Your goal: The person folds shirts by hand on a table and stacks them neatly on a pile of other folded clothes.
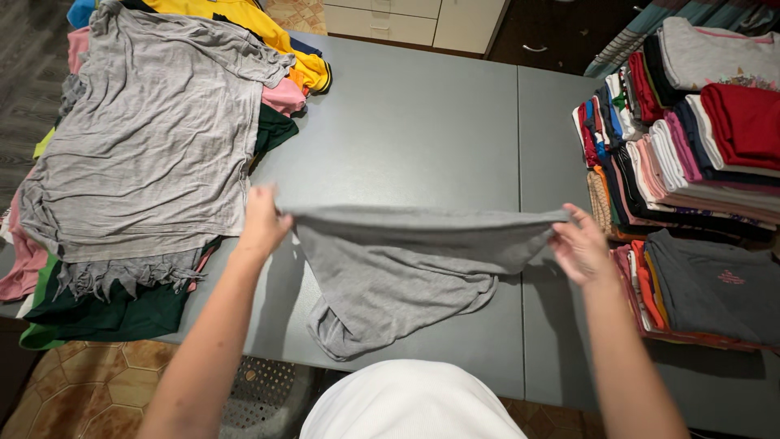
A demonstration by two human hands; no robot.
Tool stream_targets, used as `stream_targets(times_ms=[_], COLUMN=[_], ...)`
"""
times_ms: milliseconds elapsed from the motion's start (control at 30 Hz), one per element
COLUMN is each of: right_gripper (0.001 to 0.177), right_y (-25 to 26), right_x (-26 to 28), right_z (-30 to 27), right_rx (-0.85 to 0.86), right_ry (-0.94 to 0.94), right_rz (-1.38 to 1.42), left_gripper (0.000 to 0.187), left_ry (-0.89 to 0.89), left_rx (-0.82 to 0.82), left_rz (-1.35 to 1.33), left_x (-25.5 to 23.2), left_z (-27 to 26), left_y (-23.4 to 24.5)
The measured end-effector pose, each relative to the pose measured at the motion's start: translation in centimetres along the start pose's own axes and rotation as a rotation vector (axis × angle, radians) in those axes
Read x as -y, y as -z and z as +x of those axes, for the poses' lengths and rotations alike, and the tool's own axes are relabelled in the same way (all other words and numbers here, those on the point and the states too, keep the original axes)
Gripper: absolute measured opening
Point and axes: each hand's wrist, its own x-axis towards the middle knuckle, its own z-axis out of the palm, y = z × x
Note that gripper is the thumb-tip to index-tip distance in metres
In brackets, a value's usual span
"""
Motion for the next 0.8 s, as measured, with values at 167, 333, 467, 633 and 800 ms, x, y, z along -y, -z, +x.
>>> stream_targets(times_ms=[167, 333, 467, 633, 800], right_gripper=[0.026, 0.017, 0.025, 0.022, 0.034], right_y=[1.2, 4.9, 3.6, -3.0, -7.2], right_x=[-6.8, -9.4, -7.6, -3.2, 8.6], right_z=[-0.5, 0.9, 2.6, 3.1, 0.9], right_rx=[0.11, 0.198, -0.072, -0.102, 0.169], right_ry=[-0.401, -0.252, 0.086, 0.136, 0.047], right_rz=[-0.462, -1.203, -0.375, -0.558, -0.085], left_gripper=[0.022, 0.02, 0.009, 0.04, 0.025], left_ry=[0.394, 0.522, 0.756, 0.534, 0.669], left_rx=[0.576, 0.316, 0.085, 0.131, 0.053], left_rz=[0.117, -0.562, -1.16, -0.678, -1.576], left_x=[3.2, 0.7, -1.3, -0.6, -4.7], left_z=[-3.1, -4.1, -3.8, -2.7, 4.9], left_y=[-4.2, -3.9, -6.8, -8.0, 2.9])
